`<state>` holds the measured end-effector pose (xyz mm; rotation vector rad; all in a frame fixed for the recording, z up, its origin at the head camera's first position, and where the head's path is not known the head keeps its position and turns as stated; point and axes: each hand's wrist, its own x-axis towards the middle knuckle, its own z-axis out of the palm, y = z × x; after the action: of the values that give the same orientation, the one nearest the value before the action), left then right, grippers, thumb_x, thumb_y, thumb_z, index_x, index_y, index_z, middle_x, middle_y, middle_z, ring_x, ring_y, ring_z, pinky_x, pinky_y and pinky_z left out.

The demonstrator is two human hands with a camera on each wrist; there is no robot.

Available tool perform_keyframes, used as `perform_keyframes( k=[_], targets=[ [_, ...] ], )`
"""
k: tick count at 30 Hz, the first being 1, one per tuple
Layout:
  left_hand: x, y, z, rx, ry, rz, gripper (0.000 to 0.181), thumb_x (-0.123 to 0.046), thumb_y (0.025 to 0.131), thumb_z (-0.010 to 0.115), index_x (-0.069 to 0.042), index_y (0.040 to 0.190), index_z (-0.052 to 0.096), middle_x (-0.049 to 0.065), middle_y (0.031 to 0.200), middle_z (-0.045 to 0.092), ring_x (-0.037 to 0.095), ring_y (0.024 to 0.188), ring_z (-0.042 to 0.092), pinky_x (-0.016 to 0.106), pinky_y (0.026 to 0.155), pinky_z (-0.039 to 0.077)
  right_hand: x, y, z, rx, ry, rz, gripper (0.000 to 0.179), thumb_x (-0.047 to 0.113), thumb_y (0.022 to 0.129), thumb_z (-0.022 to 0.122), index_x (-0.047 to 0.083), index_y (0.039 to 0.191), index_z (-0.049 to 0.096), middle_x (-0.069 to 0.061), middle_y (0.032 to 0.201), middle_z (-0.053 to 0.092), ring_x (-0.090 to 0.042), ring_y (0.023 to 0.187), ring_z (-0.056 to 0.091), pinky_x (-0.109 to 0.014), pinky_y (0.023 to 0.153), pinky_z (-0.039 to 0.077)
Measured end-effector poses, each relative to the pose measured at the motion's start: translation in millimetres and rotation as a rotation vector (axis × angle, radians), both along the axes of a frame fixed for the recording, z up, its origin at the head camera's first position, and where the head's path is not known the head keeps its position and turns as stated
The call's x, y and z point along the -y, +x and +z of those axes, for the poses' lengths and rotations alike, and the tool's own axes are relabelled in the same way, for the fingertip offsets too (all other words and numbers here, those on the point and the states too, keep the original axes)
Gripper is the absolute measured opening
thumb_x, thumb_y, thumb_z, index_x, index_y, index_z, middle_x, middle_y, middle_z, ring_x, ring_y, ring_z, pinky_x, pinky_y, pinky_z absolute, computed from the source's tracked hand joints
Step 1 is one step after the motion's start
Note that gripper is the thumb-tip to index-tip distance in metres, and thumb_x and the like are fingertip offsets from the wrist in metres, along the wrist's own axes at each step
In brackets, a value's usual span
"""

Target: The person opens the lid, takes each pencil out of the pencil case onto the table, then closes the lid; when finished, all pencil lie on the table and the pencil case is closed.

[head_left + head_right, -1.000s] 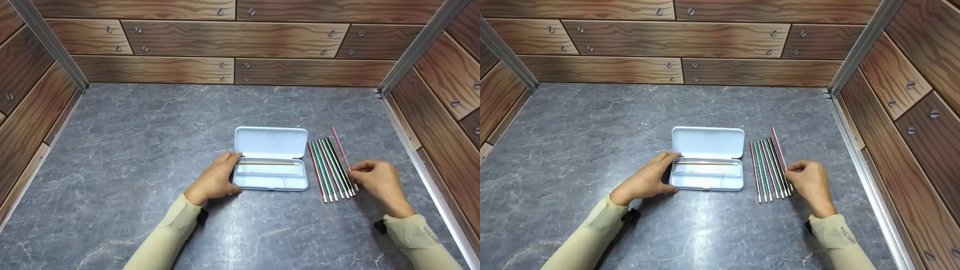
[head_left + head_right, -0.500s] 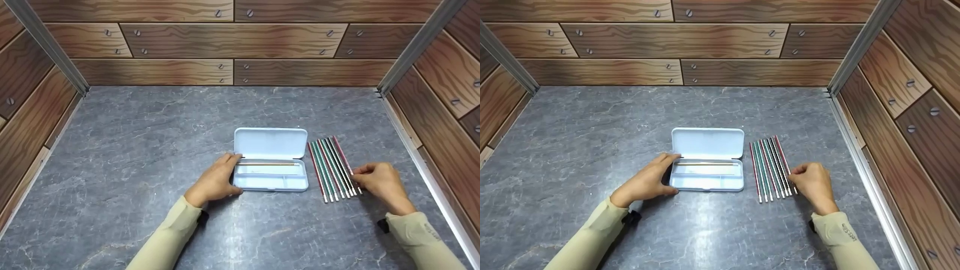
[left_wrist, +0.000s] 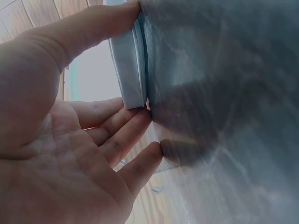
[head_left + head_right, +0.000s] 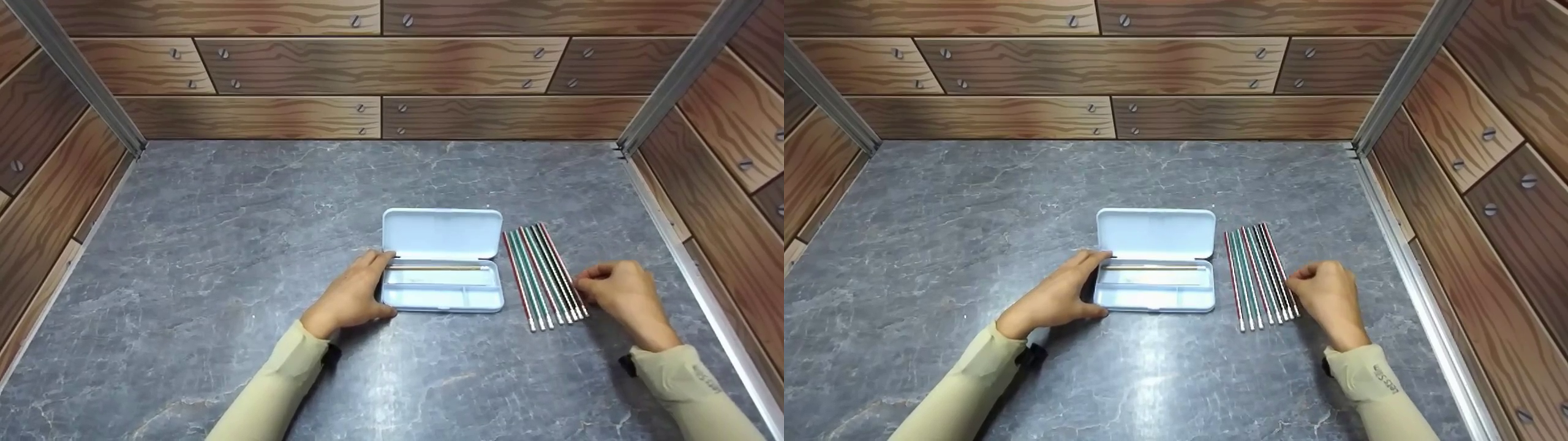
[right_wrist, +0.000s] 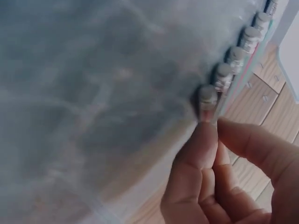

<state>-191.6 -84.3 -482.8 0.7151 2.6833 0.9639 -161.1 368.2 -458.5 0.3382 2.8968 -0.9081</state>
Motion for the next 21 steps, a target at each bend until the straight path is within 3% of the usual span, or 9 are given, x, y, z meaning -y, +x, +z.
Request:
perform_keyframes(
  k=[3,6,9,12,14,17,21],
  targets=[
    [1.5,-0.2,0.8,-0.007,0.0,0.001,0.103,-0.013,0.081,0.099,0.003,0.167,0.045,0.02,0.155,0.058,0.04,0.146,0.056,0.054,0.126,0.05,17,-4.1,5.5,-0.106,0.03,0.038,0.028,0.022,0.098,0.082,-0.001,0.114,0.085,-0.021,0.107,0.086,-0.019,0.084,0.075,-0.026,0.075,0.054],
    [2.9,-0.3,0.8,-0.017,-0.002,0.003,0.103,-0.013,0.08,0.099,0.003,0.167,0.045,0.02,0.155,0.058,0.039,0.145,0.056,0.054,0.125,0.051,40,-10.7,8.3,-0.221,0.017,0.143,0.024,0.014,0.096,0.084,0.001,0.116,0.086,-0.023,0.114,0.085,-0.033,0.096,0.081,-0.025,0.08,0.059],
    [3.6,-0.1,-0.3,-0.025,-0.003,0.006,0.103,-0.012,0.08,0.099,0.004,0.166,0.045,0.021,0.155,0.058,0.039,0.145,0.057,0.054,0.125,0.051,66,-18.3,3.5,-0.331,-0.002,0.339,0.023,0.004,0.092,0.086,0.001,0.115,0.086,-0.02,0.113,0.085,-0.038,0.102,0.081,-0.032,0.088,0.065],
    [3.2,-0.2,-2.5,-0.023,-0.005,0.006,0.104,-0.011,0.08,0.099,0.005,0.167,0.044,0.022,0.156,0.057,0.04,0.147,0.056,0.055,0.126,0.05,92,-24.8,-6.7,-0.442,0.009,0.57,0.025,-0.003,0.088,0.088,0.001,0.113,0.085,-0.015,0.11,0.085,-0.034,0.1,0.08,-0.046,0.092,0.068],
    [2.9,-0.2,-3.8,-0.016,0.002,0.005,0.103,-0.011,0.08,0.099,0.005,0.167,0.044,0.022,0.157,0.057,0.041,0.147,0.055,0.056,0.126,0.05,107,-28.3,-12.5,-0.509,0.047,0.682,0.025,-0.006,0.088,0.088,0.002,0.111,0.086,-0.012,0.107,0.085,-0.031,0.098,0.08,-0.05,0.091,0.068],
    [2.6,-2.3,-9.2,-0.029,0.008,-0.004,0.103,-0.014,0.08,0.098,0.004,0.166,0.044,0.021,0.156,0.057,0.041,0.147,0.055,0.056,0.124,0.052,123,-31.5,-17.5,-0.561,0.13,0.755,0.022,-0.004,0.089,0.087,0.004,0.11,0.086,-0.011,0.104,0.084,-0.029,0.096,0.079,-0.049,0.088,0.067],
    [3.8,-4.9,-13.2,-0.047,0.02,-0.021,0.103,-0.017,0.08,0.099,0.003,0.166,0.045,0.02,0.154,0.058,0.04,0.144,0.057,0.056,0.121,0.054,135,-32.5,-19.2,-0.546,0.214,0.748,0.018,-0.001,0.093,0.086,0.003,0.11,0.086,-0.012,0.104,0.084,-0.03,0.097,0.079,-0.047,0.09,0.067]
  ],
)
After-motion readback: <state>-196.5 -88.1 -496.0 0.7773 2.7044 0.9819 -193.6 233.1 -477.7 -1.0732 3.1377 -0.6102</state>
